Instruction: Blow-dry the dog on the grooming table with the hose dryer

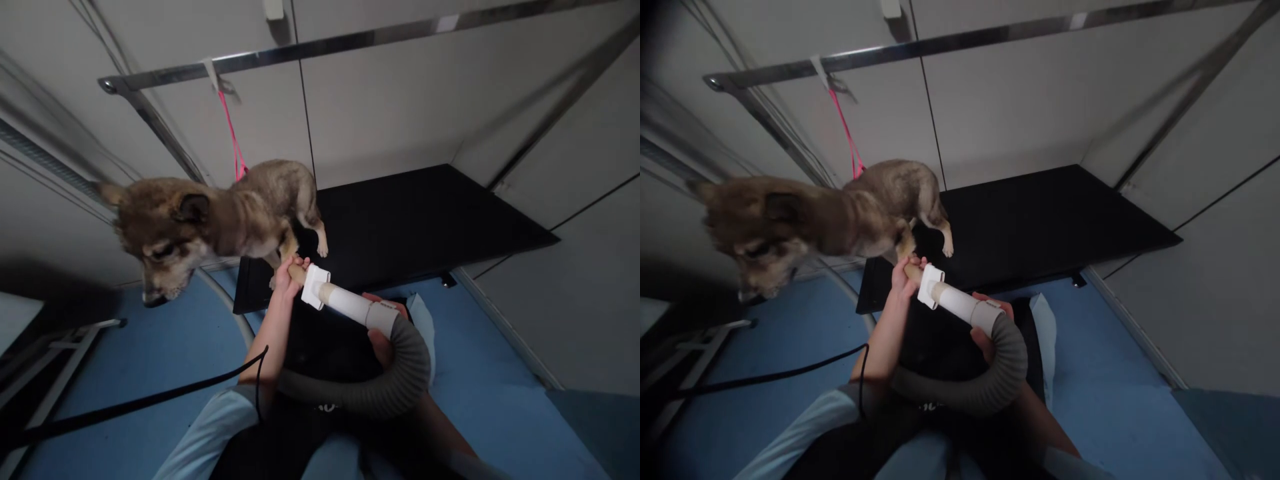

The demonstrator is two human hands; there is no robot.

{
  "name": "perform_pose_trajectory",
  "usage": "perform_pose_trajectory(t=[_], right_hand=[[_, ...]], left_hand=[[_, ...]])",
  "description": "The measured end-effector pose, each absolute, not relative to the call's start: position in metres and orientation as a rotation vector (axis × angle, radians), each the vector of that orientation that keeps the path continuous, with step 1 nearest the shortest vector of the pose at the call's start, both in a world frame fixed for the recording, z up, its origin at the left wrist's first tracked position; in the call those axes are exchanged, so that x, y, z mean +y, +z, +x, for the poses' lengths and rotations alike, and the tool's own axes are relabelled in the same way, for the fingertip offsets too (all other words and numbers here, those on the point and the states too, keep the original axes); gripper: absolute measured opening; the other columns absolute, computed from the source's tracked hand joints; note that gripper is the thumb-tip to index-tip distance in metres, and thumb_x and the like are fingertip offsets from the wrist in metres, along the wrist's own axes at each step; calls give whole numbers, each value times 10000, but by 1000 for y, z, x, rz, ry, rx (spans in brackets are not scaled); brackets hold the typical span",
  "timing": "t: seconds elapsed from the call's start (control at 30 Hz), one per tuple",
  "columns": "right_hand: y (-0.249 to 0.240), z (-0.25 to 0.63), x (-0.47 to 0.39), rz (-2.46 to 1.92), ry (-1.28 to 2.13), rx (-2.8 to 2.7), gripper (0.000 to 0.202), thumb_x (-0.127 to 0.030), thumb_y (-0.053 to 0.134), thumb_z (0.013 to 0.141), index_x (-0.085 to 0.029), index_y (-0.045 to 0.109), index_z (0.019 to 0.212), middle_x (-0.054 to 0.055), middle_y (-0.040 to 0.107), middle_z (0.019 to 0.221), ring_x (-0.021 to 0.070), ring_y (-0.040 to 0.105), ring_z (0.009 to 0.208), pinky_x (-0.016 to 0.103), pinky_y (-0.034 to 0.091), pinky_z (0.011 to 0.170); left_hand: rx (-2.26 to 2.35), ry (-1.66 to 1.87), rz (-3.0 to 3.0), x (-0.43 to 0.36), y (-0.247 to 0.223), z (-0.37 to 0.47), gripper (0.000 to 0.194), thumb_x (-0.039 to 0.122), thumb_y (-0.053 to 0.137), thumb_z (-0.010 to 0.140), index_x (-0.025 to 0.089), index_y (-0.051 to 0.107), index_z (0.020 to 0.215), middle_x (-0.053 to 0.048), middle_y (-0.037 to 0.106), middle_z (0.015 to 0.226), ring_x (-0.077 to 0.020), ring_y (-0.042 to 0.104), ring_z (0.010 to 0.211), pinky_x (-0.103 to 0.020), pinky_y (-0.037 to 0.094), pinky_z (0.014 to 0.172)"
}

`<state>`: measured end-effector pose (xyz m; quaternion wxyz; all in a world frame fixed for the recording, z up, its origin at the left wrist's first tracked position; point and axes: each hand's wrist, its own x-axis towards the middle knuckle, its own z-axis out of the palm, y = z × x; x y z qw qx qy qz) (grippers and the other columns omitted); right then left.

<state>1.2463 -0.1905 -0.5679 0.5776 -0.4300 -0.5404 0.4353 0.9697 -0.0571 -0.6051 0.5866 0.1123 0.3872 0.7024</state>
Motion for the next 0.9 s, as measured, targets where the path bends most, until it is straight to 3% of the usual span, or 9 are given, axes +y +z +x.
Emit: perform_pose_trajectory(t=[0.13,0.2,0.27,0.4,0.57,0.7,0.8,0.9], right_hand=[[-557,1241,-200,-977,1044,-1307,451,-395,795,879,-329,680,1310,72,736,1375,362,680,1254,536,551,1116],[-557,1236,-200,-893,1079,-1316,502,-395,814,852,-347,670,1331,59,729,1392,361,675,1271,532,554,1117],[-559,1233,-199,-832,1112,-1320,542,-372,843,814,-367,671,1328,42,727,1405,361,669,1299,531,554,1134],[-559,1233,-203,-826,1199,-1354,582,-379,879,753,-369,725,1314,47,728,1372,368,688,1239,538,578,1124],[-550,1230,-213,-765,1256,-1395,613,-321,865,770,-398,714,1359,34,707,1412,360,678,1278,532,554,1168],[-547,1220,-217,-678,1197,-1343,547,-279,860,772,-417,674,1268,14,703,1401,347,653,1352,549,527,1202],[-547,1215,-217,-670,1200,-1308,498,-287,842,772,-389,638,1214,24,702,1396,344,656,1362,563,527,1202],[-545,1216,-215,-693,1221,-1311,460,-305,849,760,-347,635,1165,58,699,1441,364,625,1443,587,488,1256]], left_hand=[[838,1563,264,-63,-596,968,153,300,797,875,200,681,882,-77,709,825,-301,764,1015,-483,622,1005],[850,1488,259,-66,-594,965,155,322,775,906,185,709,939,-118,756,959,-306,770,1018,-454,640,935],[853,1474,260,-70,-591,959,185,363,761,938,186,710,950,-110,748,970,-262,760,892,-395,641,818],[841,1486,325,-79,-584,939,325,523,711,992,201,701,948,-15,557,706,-152,535,572,-305,546,610],[812,1551,345,-90,-570,925,435,656,648,986,225,680,938,33,354,619,-158,414,550,-293,482,559],[776,1570,333,-93,-564,938,402,540,729,963,223,567,776,-7,521,712,-145,544,595,-275,529,571],[803,1580,338,-93,-569,947,273,374,788,928,210,615,795,-48,683,849,-162,659,668,-282,582,608],[859,1569,314,-94,-577,949,185,270,810,905,199,653,837,-45,722,855,-158,678,650,-263,582,583]])
